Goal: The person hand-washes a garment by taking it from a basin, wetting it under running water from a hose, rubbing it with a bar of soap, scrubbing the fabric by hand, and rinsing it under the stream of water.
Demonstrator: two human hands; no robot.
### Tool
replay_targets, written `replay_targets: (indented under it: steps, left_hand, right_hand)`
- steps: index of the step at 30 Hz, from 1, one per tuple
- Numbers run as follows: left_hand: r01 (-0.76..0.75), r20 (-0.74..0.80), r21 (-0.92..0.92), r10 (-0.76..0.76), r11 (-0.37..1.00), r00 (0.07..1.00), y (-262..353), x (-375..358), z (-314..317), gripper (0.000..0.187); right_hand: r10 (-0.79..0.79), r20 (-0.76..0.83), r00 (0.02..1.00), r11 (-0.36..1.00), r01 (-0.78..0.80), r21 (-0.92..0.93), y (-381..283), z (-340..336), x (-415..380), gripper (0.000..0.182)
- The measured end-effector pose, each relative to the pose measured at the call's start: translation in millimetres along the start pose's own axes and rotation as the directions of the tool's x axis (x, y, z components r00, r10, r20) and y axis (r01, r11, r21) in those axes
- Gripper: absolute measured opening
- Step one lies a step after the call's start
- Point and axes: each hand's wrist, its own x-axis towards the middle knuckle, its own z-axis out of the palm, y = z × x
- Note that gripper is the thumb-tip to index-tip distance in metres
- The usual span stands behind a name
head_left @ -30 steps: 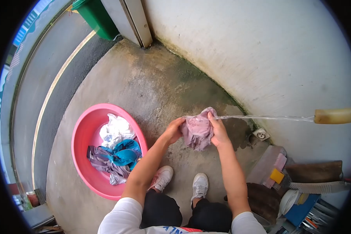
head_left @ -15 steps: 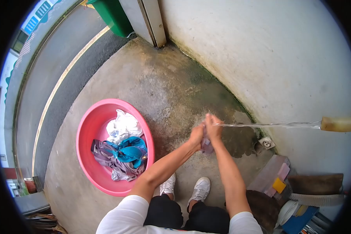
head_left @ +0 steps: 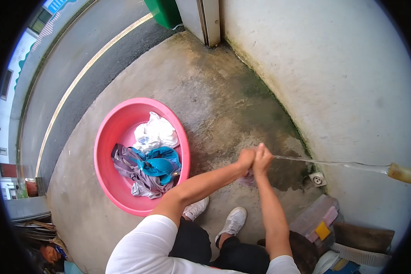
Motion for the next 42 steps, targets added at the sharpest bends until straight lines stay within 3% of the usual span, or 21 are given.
replay_targets:
  steps: [2,4,5,8,9,12,13,16,17,20,24,26,28,29,32,34,35,36,38,39,42]
  left_hand:
    - [0.057,0.135,0.026,-0.060,0.998,0.989,4,-13,10,0.025]
    - [-0.034,0.155,0.174,0.007,0.984,0.988,24,-22,18,0.026]
    - [-0.080,0.171,0.244,0.038,0.966,0.985,34,-22,20,0.027]
    - [-0.028,0.246,0.030,0.019,0.999,0.969,54,-8,21,0.029]
    - [-0.082,0.227,0.097,0.058,0.992,0.972,54,-1,24,0.031]
    - [-0.212,0.188,0.235,0.169,0.949,0.967,50,3,25,0.029]
    - [-0.265,0.169,0.317,0.220,0.911,0.961,45,8,19,0.027]
    - [-0.110,0.081,0.352,0.087,0.930,0.993,32,11,6,0.027]
    - [-0.025,0.108,0.390,-0.018,0.921,0.994,23,20,-2,0.035]
    - [0.376,0.198,-0.012,-0.366,0.927,0.909,23,14,-4,0.054]
    - [0.454,0.474,-0.247,-0.302,0.856,0.827,26,6,-5,0.072]
    - [0.434,0.520,-0.278,-0.245,0.857,0.818,12,17,3,0.069]
    - [-0.071,0.485,-0.174,0.149,0.982,0.862,-18,46,-3,0.050]
    - [-0.581,0.437,-0.059,0.545,0.812,0.716,-38,51,-7,0.043]
    - [-0.473,0.249,-0.060,0.472,0.879,0.846,-95,79,-14,0.023]
    - [0.053,0.076,-0.207,-0.038,0.977,0.996,-31,19,24,0.023]
    - [0.168,0.088,-0.083,-0.160,0.982,0.983,-23,18,24,0.027]
    - [0.147,0.135,-0.069,-0.137,0.987,0.981,-19,18,28,0.028]
    - [0.117,0.219,-0.044,-0.104,0.992,0.970,-18,11,33,0.030]
    - [0.065,0.142,-0.030,-0.060,0.997,0.988,-14,12,33,0.035]
    - [0.384,0.241,-0.357,-0.314,0.851,0.918,2,19,28,0.031]
  right_hand:
    - [0.170,-0.002,0.985,0.984,-0.170,0.043,18,-14,15,0.043]
    - [0.292,0.031,0.956,0.941,-0.293,0.170,26,-28,18,0.048]
    - [0.283,0.068,0.957,0.918,-0.291,0.269,44,-27,20,0.049]
    - [0.306,0.260,0.916,0.759,-0.400,0.513,55,-51,8,0.038]
    - [0.274,0.442,0.854,0.734,-0.482,0.477,41,-63,7,0.027]
    - [0.242,0.468,0.850,0.714,-0.483,0.508,35,-78,6,0.025]
    - [0.355,0.429,0.830,0.522,-0.557,0.646,23,-83,7,0.031]
    - [0.365,0.294,0.883,0.520,-0.455,0.722,31,-78,9,0.036]
    - [0.331,0.206,0.921,0.694,-0.385,0.609,32,-72,9,0.040]
    - [-0.070,0.033,0.997,0.991,0.066,0.120,-6,-68,11,0.044]
    - [-0.149,0.175,0.973,0.980,0.169,-0.107,-17,-62,7,0.034]
    - [-0.222,0.140,0.965,0.973,0.228,-0.029,-29,-47,-10,0.022]
    - [-0.352,0.159,0.922,0.936,0.352,0.032,-40,-36,-21,0.019]
    - [-0.394,0.128,0.910,0.919,0.389,0.057,-46,-32,-22,0.012]
    - [-0.432,0.118,0.894,0.900,0.436,-0.007,11,-26,-14,0.018]
    - [-0.140,0.035,0.990,0.990,0.140,-0.018,36,-25,-3,0.032]
    - [0.010,0.008,1.000,0.999,-0.009,-0.037,53,-26,4,0.033]
    - [0.154,-0.022,0.988,0.987,-0.155,-0.052,60,-28,11,0.035]
    - [0.154,-0.095,0.983,0.983,-0.162,-0.089,60,-34,15,0.033]
    - [0.148,-0.137,0.979,0.981,-0.163,-0.106,55,-37,20,0.033]
    - [-0.018,-0.101,0.995,0.995,0.028,0.092,5,-41,10,0.030]
